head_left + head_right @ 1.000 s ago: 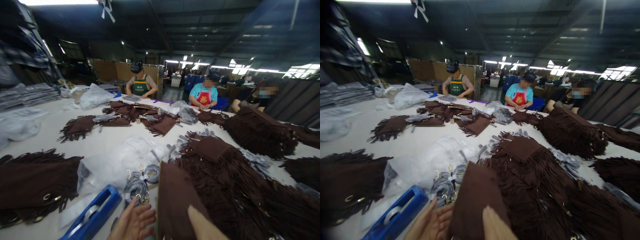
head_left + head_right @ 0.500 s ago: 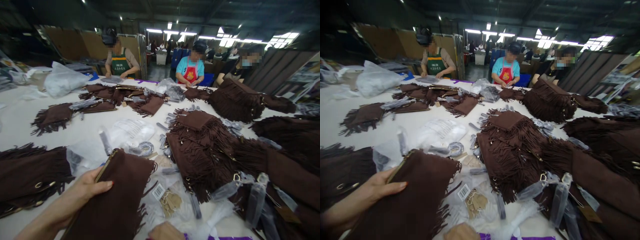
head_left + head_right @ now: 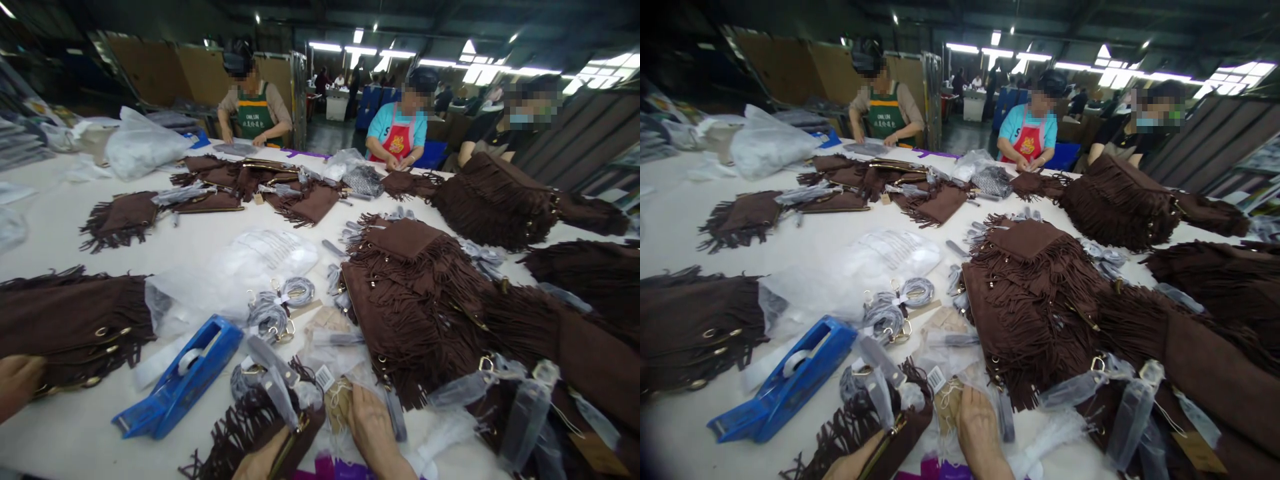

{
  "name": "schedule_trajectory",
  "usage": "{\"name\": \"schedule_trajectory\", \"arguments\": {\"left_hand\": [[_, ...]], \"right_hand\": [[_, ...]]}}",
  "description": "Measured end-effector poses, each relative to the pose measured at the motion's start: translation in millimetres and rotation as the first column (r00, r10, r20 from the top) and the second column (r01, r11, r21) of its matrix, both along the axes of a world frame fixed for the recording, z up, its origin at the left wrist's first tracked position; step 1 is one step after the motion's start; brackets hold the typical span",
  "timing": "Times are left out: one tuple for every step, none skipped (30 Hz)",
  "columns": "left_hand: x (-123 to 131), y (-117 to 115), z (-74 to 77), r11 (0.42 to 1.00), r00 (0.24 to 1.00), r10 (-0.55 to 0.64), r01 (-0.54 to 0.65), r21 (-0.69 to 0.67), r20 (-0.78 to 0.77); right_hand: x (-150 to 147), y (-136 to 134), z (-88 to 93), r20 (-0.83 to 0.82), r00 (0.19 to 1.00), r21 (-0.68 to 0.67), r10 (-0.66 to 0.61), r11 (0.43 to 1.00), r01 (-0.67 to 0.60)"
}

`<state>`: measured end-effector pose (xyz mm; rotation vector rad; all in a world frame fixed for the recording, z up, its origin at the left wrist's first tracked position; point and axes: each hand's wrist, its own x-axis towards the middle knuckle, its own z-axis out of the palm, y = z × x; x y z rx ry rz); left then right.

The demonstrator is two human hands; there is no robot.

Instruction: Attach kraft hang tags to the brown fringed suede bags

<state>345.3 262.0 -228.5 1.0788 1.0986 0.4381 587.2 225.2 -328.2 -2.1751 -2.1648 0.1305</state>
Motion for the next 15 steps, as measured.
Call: {"name": "schedule_trajectory", "arguments": {"left_hand": [[-5, 8, 0.7, 1.0, 1.0, 0.02, -0.02, 0.004, -0.002], [-14, 20, 3.2, 0.999, 0.999, 0.037, -0.036, 0.016, -0.013], [-24, 33, 7.3, 0.998, 0.998, 0.054, -0.053, 0.039, -0.028], [-37, 49, 12.7, 0.995, 0.996, 0.075, -0.072, 0.067, -0.042], [-51, 67, 19.2, 0.99, 0.993, 0.103, -0.096, 0.106, -0.059], [-64, 84, 26.4, 0.98, 0.988, 0.137, -0.125, 0.154, -0.073], [-76, 100, 33.8, 0.968, 0.982, 0.171, -0.152, 0.198, -0.081], [-85, 112, 40.6, 0.952, 0.974, 0.208, -0.181, 0.249, -0.088], [-90, 120, 46.1, 0.913, 0.961, 0.256, -0.205, 0.353, -0.106], [-89, 122, 49.7, 0.826, 0.937, 0.318, -0.199, 0.527, -0.144], [-83, 117, 51.2, 0.715, 0.914, 0.362, -0.148, 0.683, -0.181], [-71, 107, 50.5, 0.61, 0.897, 0.401, -0.109, 0.784, -0.187], [-55, 91, 48.1, 0.593, 0.906, 0.378, -0.081, 0.801, -0.188], [-37, 72, 44.8, 0.58, 0.918, 0.347, -0.05, 0.813, -0.191], [-18, 53, 41.4, 0.568, 0.928, 0.317, -0.021, 0.823, -0.196]], "right_hand": [[1, 0, -0.6, -0.001, 1.0, -0.007, 0.012, 1.0, -0.012], [1, 1, -1.4, 0.002, 1.0, -0.017, 0.026, 1.0, -0.026], [1, 2, -2.3, 0.004, 0.999, -0.027, 0.042, 0.999, -0.042], [2, 3, -3.0, 0.003, 0.999, -0.038, 0.053, 0.998, -0.053], [2, 4, -3.4, -0.005, 0.998, -0.048, 0.06, 0.997, -0.061], [3, 5, -3.3, -0.018, 0.998, -0.059, 0.059, 0.996, -0.06], [4, 5, -2.3, -0.039, 0.998, -0.07, 0.049, 0.996, -0.051], [7, 5, -0.2, -0.064, 0.997, -0.08, 0.032, 0.996, -0.037], [10, 5, 3.0, -0.087, 0.996, -0.087, 0.011, 0.996, -0.019], [13, 4, 7.7, -0.117, 0.993, -0.088, -0.002, 0.996, -0.008], [17, 3, 13.6, -0.155, 0.988, -0.083, -0.009, 0.997, -0.004], [21, 1, 20.8, -0.206, 0.978, -0.069, -0.013, 0.998, -0.001], [24, -1, 28.9, -0.272, 0.962, -0.047, -0.014, 0.999, 0.001], [27, -3, 37.8, -0.347, 0.938, -0.019, -0.017, 1.0, 0.011], [29, -5, 47.0, -0.429, 0.903, 0.013, -0.022, 0.999, 0.03]]}}
